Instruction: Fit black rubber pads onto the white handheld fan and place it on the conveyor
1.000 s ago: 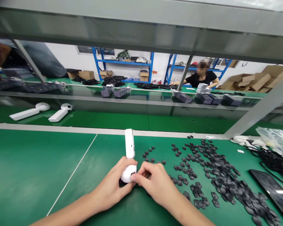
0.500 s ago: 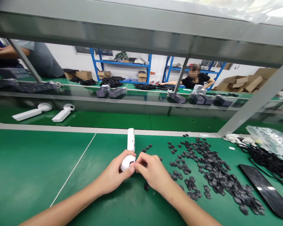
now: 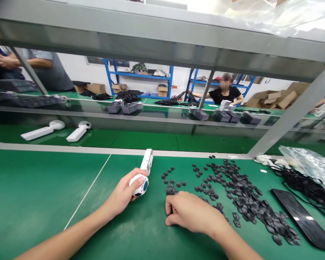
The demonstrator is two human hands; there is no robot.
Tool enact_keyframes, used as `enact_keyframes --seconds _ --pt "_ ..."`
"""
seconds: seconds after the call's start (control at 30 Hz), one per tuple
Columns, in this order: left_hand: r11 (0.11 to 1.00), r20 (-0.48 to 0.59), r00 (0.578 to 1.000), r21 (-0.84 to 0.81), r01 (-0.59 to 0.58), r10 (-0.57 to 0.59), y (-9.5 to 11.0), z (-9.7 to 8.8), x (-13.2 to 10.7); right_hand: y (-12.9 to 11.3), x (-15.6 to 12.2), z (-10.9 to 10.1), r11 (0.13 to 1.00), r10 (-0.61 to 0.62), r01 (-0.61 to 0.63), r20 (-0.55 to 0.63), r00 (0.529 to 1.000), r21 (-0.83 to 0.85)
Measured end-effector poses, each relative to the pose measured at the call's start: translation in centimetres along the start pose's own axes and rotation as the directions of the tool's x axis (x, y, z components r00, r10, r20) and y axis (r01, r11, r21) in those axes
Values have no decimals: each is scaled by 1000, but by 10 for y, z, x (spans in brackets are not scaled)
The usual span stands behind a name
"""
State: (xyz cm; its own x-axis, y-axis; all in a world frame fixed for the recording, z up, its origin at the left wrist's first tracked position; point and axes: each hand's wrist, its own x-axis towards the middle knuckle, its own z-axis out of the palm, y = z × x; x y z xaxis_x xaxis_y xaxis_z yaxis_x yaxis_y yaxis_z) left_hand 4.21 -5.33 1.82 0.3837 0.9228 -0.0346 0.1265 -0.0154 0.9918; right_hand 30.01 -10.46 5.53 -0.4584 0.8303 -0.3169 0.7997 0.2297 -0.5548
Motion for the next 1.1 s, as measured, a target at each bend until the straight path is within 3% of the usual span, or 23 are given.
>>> enact_keyframes --seconds 0.13,0.23,0.37,0.53,0.67,0.77,0.93,1.1 --pt "994 35 996 63 -86 84 -3 2 -2 0 -2 -1 997 -70 69 19 997 45" --pt "990 34 990 32 -136 135 -5 5 -4 -4 3 -1 964 -111 94 56 992 249" --pt "991 41 992 38 -125 123 -6 6 -4 -14 13 0 842 -69 121 -116 991 525" --pt "957 41 983 226 -181 176 0 6 -6 -19 20 6 711 -61 211 -241 969 670" --pt "950 173 971 238 -201 162 11 12 -14 -17 25 15 620 -11 146 -178 984 771" --pt "947 237 960 243 -209 151 13 15 -18 -16 27 19 618 -13 98 -114 993 780" --pt "923 225 955 288 -255 194 1 16 -18 -16 27 18 630 -25 39 -30 999 775" --pt "910 249 951 322 -261 185 -2 16 -17 -11 26 20 628 -1 28 -36 999 778"
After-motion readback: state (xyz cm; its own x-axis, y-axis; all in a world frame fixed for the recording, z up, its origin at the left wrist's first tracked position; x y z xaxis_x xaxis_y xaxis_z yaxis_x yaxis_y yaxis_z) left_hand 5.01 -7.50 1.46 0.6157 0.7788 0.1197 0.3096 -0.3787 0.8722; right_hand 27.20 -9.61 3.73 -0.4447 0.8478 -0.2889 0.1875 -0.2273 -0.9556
